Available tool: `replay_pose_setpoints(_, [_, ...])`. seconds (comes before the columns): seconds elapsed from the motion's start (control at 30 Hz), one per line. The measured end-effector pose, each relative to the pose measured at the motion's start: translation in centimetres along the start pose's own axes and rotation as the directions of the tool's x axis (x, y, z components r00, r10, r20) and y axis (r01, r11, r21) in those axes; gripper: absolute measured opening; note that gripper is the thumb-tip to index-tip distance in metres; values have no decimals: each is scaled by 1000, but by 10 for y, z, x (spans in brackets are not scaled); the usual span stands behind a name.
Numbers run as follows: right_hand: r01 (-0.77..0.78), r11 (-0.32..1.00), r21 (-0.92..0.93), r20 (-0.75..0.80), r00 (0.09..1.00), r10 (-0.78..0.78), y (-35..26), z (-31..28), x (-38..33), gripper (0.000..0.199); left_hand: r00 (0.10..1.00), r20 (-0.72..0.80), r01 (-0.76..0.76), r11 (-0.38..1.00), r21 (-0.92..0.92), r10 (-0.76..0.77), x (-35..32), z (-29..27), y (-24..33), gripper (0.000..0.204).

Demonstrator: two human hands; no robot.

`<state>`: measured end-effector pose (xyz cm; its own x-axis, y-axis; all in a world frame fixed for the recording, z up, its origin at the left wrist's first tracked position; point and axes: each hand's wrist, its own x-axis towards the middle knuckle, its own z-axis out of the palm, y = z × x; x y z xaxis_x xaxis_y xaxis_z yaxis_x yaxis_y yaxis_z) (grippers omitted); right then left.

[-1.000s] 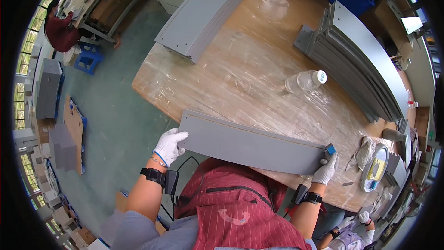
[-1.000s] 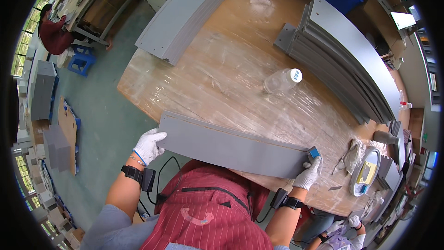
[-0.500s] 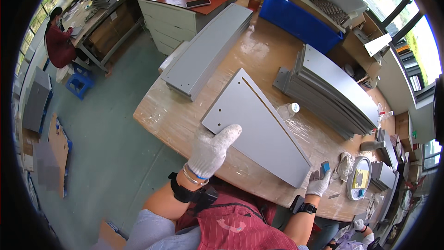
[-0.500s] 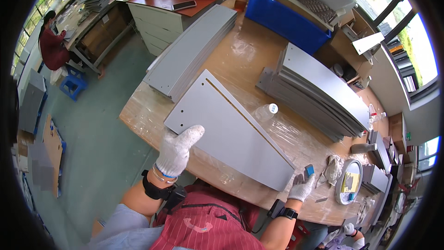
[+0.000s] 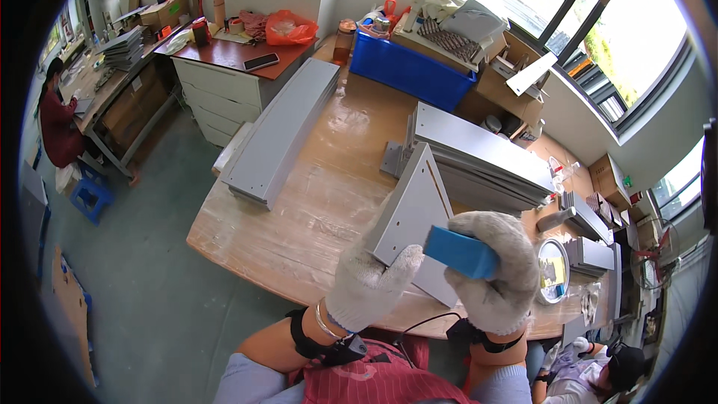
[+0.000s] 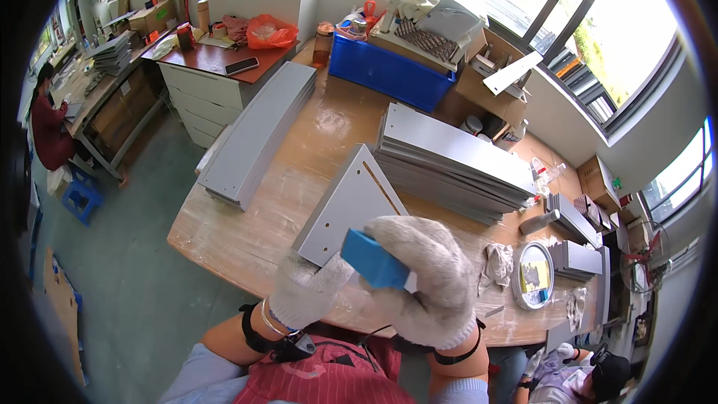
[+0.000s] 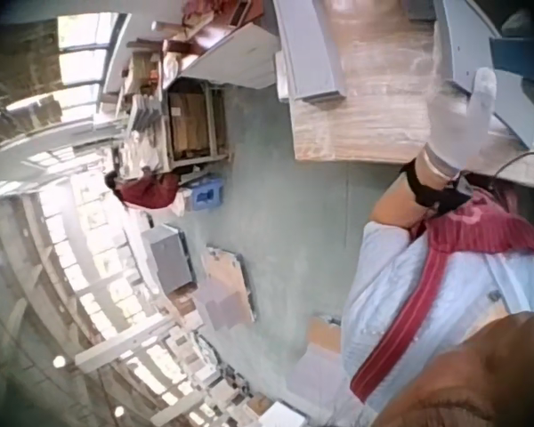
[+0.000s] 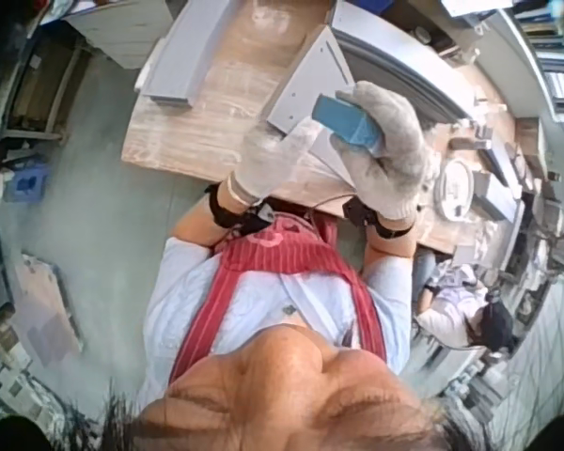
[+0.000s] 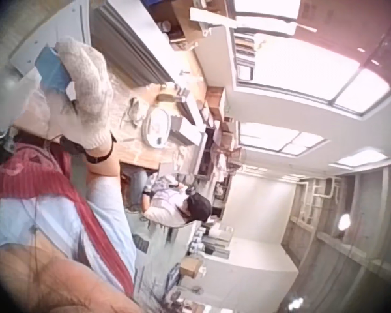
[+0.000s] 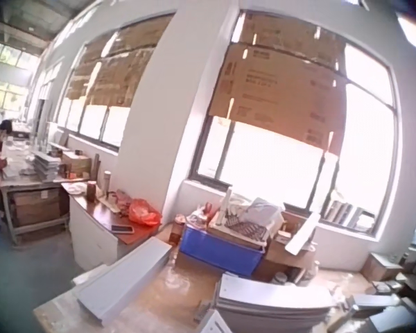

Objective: The person wipes a gray metal panel with a white cloth, then uses a blue sanding block to smooth the edges. They repeat this process on multiple panels, handling them one at a time on a workbench.

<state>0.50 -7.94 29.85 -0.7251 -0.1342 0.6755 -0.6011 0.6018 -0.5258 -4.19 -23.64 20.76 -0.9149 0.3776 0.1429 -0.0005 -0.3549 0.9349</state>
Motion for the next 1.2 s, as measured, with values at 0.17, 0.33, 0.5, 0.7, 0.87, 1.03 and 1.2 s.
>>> replay_pose_setpoints(0.17, [60,989,-133,184,982,-34,-10,19,25,61,999,32,-16,956,-294,26,5,5,-16,72])
replay_pose_setpoints(0.33, [133,976,-172,237,967,-90,-8,27,33,61,1000,18,-11,991,-136,13,4,-4,-4,74])
replay_pose_setpoints(0.5, [91,977,-194,155,986,-61,-1,33,38,59,998,20,-68,996,53,67,4,-13,-6,68])
replay_pose_setpoints(0.7, [183,968,-175,284,950,-128,-8,36,44,56,988,-12,-147,951,270,156,1,-19,-10,54])
replay_pose_setpoints(0.87, [9,931,-365,52,999,11,35,20,61,60,995,11,95,991,95,-97,-2,-18,-2,46])
replay_pose_setpoints(1.03, [-220,940,-260,-52,976,214,46,-11,91,54,997,39,71,995,74,-74,-7,-23,3,36])
replay_pose_setpoints(1.2, [-419,908,-28,244,878,413,23,-48,100,61,993,100,62,997,41,-66,-8,-29,1,29])
